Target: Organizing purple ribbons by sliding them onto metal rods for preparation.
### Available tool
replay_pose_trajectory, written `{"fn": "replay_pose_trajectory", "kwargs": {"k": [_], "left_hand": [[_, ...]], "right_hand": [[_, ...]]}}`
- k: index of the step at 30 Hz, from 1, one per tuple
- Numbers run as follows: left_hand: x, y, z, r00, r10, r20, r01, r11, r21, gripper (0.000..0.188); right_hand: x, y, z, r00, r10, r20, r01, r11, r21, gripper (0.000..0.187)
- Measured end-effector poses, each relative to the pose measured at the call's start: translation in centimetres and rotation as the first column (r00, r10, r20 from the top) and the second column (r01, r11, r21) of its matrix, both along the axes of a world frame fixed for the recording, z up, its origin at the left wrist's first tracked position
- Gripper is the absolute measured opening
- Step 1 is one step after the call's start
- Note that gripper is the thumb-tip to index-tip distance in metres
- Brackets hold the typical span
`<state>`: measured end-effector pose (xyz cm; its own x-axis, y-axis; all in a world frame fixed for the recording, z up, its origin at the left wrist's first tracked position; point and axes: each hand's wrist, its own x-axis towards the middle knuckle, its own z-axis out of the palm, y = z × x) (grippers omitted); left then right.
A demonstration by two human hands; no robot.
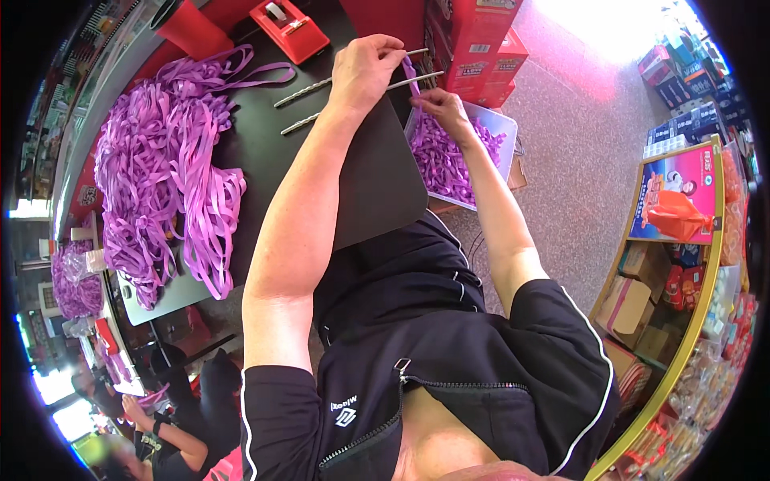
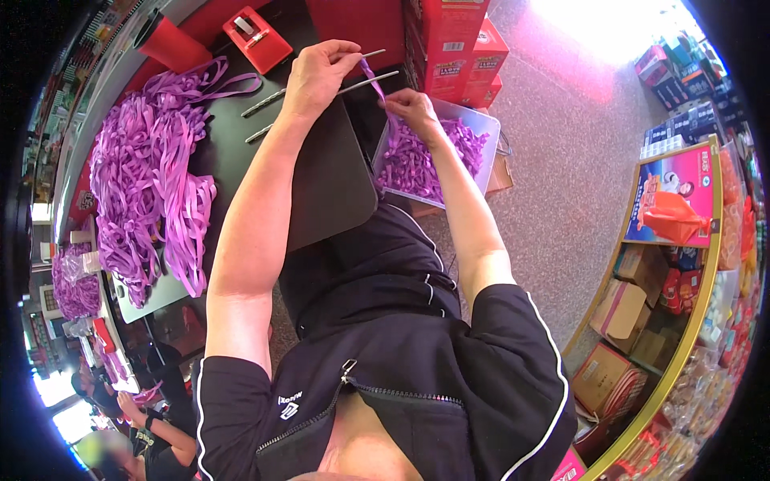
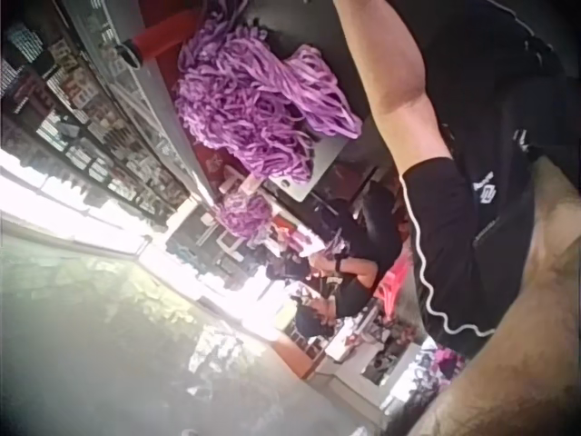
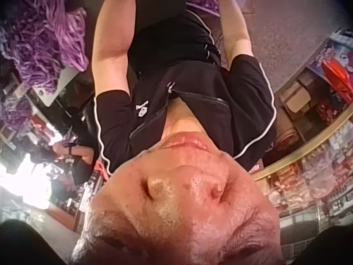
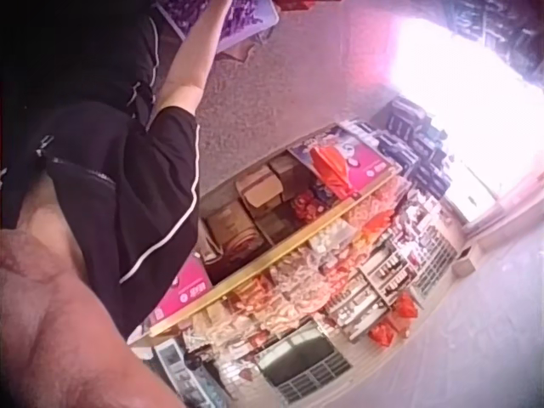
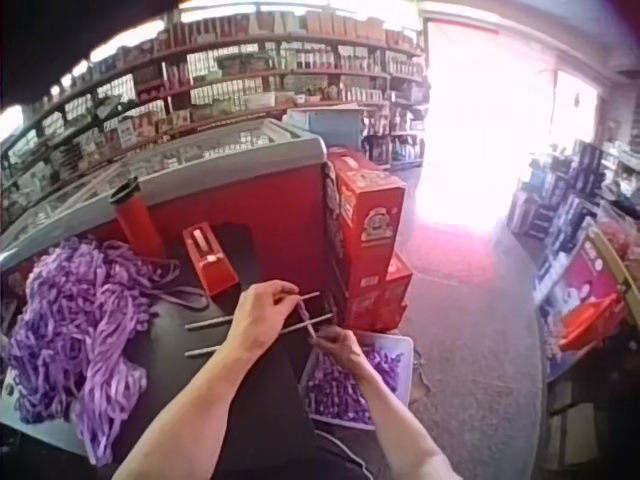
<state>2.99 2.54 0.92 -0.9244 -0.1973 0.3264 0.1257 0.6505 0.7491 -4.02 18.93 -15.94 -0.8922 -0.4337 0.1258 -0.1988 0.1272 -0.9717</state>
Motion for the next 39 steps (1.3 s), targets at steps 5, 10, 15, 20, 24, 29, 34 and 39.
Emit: {"fn": "replay_pose_trajectory", "kwargs": {"k": [5,10,15,20,24,29,34,39], "left_hand": [[0.3,0.3,0.6,0.999,0.031,0.044,-0.032,0.999,0.012,0.024],[-0.1,0.9,0.9,0.998,0.001,0.064,-0.003,0.999,0.039,0.026],[0.3,0.2,0.4,0.996,0.001,0.087,-0.005,0.999,0.041,0.026],[0.1,0.2,0.5,0.994,-0.023,0.105,0.016,0.997,0.074,0.023],[-0.3,-0.4,-0.2,0.995,-0.059,0.08,0.055,0.997,0.052,0.022],[-0.6,-0.3,-0.3,0.993,-0.062,0.102,0.052,0.994,0.101,0.021],[-0.2,-0.2,0.1,0.992,-0.026,0.124,0.017,0.997,0.07,0.021],[-0.4,-0.1,0.3,0.991,-0.023,0.136,0.014,0.998,0.068,0.021]], "right_hand": [[0.5,1.4,-7.6,0.994,-0.101,-0.034,0.105,0.979,0.177,0.028],[1.4,3.0,-15.2,0.979,-0.191,-0.071,0.203,0.949,0.242,0.026],[3.4,1.7,-16.4,0.975,-0.161,0.155,0.147,0.984,0.095,0.023],[4.9,1.5,-15.7,0.969,-0.22,0.112,0.233,0.965,-0.117,0.015],[7.0,1.6,-15.4,0.969,-0.187,0.162,0.233,0.911,-0.341,0.017],[10.0,3.2,-15.2,0.965,-0.199,0.173,0.231,0.955,-0.187,0.01],[14.0,4.8,-10.5,0.97,-0.142,-0.197,0.131,0.989,-0.067,0.015],[16.4,6.7,-9.3,0.964,-0.06,-0.261,0.036,0.995,-0.094,0.012]]}}
